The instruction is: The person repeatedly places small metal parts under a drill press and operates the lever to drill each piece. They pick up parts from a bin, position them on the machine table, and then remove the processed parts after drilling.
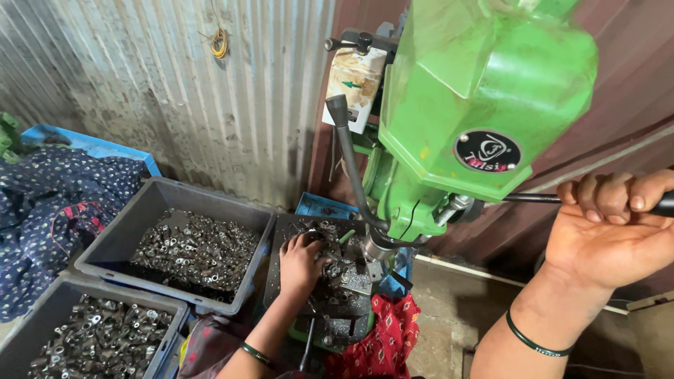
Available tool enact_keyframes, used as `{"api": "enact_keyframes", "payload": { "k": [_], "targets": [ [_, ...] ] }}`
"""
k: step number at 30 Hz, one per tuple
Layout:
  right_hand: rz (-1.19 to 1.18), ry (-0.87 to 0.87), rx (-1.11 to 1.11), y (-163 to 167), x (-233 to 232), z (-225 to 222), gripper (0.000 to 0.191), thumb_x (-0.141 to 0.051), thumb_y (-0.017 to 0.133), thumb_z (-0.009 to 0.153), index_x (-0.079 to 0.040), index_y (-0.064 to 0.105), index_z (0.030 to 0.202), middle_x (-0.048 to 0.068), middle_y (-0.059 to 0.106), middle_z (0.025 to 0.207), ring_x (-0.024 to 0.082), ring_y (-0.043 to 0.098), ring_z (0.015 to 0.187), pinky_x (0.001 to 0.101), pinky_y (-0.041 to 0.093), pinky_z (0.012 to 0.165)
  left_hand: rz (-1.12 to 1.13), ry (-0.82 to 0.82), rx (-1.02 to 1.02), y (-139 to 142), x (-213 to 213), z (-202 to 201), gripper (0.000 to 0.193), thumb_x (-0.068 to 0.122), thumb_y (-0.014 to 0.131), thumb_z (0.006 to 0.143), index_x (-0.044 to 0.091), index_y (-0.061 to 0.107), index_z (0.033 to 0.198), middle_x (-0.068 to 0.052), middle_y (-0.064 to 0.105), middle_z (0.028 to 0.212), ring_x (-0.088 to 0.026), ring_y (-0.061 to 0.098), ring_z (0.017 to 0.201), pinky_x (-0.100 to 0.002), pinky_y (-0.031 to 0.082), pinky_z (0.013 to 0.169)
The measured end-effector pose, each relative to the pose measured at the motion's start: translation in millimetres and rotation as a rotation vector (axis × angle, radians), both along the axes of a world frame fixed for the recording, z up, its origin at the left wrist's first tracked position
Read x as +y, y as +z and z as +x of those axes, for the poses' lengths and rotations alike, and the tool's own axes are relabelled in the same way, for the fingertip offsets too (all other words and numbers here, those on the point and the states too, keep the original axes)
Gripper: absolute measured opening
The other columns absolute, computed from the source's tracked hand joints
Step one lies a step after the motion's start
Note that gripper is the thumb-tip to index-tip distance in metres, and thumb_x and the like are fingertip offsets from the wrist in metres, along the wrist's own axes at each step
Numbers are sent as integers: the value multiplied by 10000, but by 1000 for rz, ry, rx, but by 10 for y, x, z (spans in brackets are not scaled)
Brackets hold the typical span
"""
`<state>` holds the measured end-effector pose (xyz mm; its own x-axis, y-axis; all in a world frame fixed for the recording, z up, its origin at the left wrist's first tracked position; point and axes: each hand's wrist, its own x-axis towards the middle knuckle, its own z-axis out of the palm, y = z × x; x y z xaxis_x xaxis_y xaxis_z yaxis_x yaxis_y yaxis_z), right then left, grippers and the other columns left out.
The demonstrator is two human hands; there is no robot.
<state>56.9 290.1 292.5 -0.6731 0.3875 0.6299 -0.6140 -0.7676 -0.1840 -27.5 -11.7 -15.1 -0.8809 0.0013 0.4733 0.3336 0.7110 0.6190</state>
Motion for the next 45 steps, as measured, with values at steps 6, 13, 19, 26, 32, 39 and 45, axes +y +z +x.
{"api": "enact_keyframes", "payload": {
  "k": [6,13,19,26,32,39,45],
  "targets": [
    [247,-177,-4,-81,81,-20,519,-529,396,1136,-86,331,873,18,289,677,171,243,575,345,271,604,407,-178,-61,-162,106,-39,424,254,771,864,27,652,1201,-197,690,1171,-373,619,1119,-463,479,969],
    [-244,167,-31,239,-360,117,515,-525,323,1085,-61,284,865,66,244,598,241,240,514,458,293,555,554,-402,-203,0,251,104,408,222,909,731,27,768,1060,-148,767,1016,-234,719,903,-363,557,793],
    [-280,169,-37,305,-484,167,558,-563,321,1094,-56,277,864,61,241,621,241,236,540,460,285,565,563,-265,-318,278,249,195,446,206,898,680,-3,747,1044,-115,791,891,-197,739,809,-338,569,764],
    [-177,68,-47,111,-243,82,553,-561,341,1107,-67,291,864,46,251,639,218,233,551,424,277,574,564,-203,-434,402,258,164,381,248,859,771,12,780,1060,-127,808,932,-180,757,795,-320,562,773],
    [70,-40,-13,-172,140,-50,592,-557,378,1133,-41,325,849,57,296,648,209,265,552,361,278,568,566,-231,-428,433,261,138,378,249,862,760,-16,790,1020,-155,813,923,-190,780,818,-326,582,784],
    [448,-333,-15,-370,397,-139,546,-553,470,1133,-87,372,866,21,331,720,158,263,602,288,281,612,585,-207,-369,453,361,231,374,247,870,737,9,779,1011,-135,800,892,-224,757,795,-345,563,772],
    [437,-402,48,-910,286,285,539,-554,495,1071,-92,367,823,28,363,655,182,348,665,367,404,730,391,-73,-190,478,425,185,371,319,894,680,78,785,940,-109,722,981,-316,628,1015,-433,492,894]
  ]
}}
